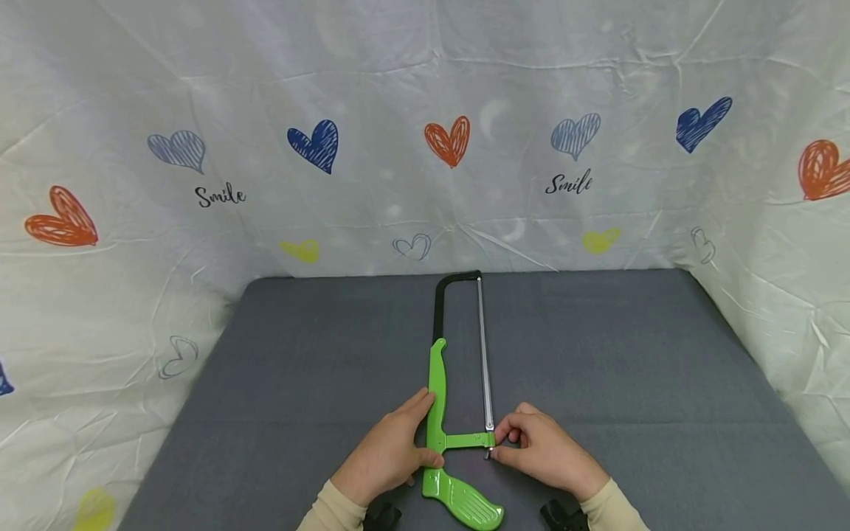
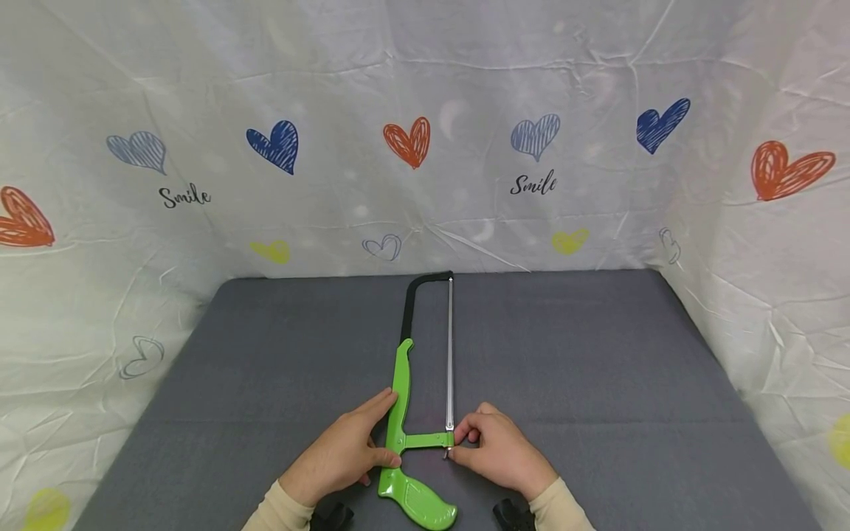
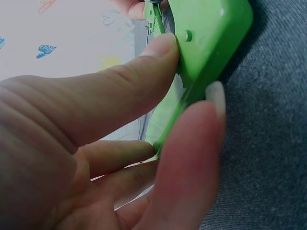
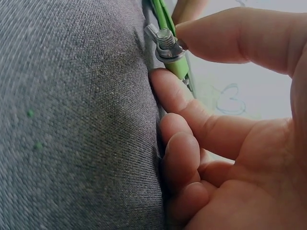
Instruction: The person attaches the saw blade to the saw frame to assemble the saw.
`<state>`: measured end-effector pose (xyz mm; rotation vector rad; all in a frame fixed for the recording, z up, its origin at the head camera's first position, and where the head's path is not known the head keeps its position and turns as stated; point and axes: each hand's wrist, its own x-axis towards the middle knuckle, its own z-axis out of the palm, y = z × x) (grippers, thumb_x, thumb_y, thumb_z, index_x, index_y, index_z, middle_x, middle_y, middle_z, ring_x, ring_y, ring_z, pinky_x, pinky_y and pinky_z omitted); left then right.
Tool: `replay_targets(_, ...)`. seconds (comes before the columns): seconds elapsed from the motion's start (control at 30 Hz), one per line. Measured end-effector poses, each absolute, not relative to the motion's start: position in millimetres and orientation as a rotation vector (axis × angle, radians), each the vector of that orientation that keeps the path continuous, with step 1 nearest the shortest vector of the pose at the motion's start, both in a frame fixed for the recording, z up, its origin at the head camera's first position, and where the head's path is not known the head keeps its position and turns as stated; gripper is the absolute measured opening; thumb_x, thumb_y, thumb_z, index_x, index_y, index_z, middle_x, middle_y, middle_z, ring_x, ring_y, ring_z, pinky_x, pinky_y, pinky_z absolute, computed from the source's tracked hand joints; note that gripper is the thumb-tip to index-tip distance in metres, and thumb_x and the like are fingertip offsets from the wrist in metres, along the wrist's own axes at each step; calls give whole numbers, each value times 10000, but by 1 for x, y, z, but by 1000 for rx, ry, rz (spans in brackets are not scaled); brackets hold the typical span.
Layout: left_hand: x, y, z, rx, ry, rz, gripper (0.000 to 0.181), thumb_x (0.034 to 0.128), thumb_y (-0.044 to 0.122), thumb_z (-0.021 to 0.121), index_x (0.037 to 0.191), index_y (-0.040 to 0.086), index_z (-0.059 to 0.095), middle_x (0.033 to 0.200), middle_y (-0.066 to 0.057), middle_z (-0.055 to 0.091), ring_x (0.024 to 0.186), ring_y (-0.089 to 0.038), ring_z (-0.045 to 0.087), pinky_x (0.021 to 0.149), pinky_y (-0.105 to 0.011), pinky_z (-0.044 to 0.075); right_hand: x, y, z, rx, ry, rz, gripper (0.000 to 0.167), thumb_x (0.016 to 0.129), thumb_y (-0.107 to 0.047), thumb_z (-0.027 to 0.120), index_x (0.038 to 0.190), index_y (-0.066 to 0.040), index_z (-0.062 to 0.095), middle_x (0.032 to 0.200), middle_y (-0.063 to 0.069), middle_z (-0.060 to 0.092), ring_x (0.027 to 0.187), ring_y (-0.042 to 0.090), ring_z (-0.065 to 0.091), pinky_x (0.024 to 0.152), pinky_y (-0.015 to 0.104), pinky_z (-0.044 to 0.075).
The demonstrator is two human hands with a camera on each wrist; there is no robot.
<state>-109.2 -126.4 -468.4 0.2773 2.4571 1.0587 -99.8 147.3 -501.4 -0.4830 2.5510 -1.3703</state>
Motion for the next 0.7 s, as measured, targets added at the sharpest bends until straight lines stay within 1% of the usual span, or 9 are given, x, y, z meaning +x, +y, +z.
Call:
replay_targets(0.2,-110,-127,-468,268,2451,1063,997,861,142,922,1678,14,367,1777,-238,265,685,-184,638,515,-350,576,-100,148,-501,-509,2538,-1361,122,883,-181,873,933,-139,771,882,-8,543,753,39,474,644,195,413)
replay_targets(0.3,-110,-126,-467,266,2449,1069,998,861,143,922,1680,19,366,1778,-238,262,678,-188,638,516,-351,575,-100,149,-500,-509,2527,-1364,131,891,-171,876,944,-113,771,887,-2,542,758,44,473,648,199,413)
replay_targets(0.53,-110,-126,-467,268,2451,1065,997,863,143,920,1680,15,364,1777,-239,265,667,-186,633,521,-349,574,-99,150,-499,-467,2494,-1358,131,904,-172,882,959,-153,765,900,0,528,779,63,475,670,220,414)
replay_targets(0.7,-111,-126,-467,270,2443,1074,1004,862,145,922,1682,16,358,1778,-244,257,639,-193,629,518,-353,571,-100,151,-499,-471,2490,-1342,136,904,-165,882,974,-160,766,904,-6,523,780,44,470,676,222,421)
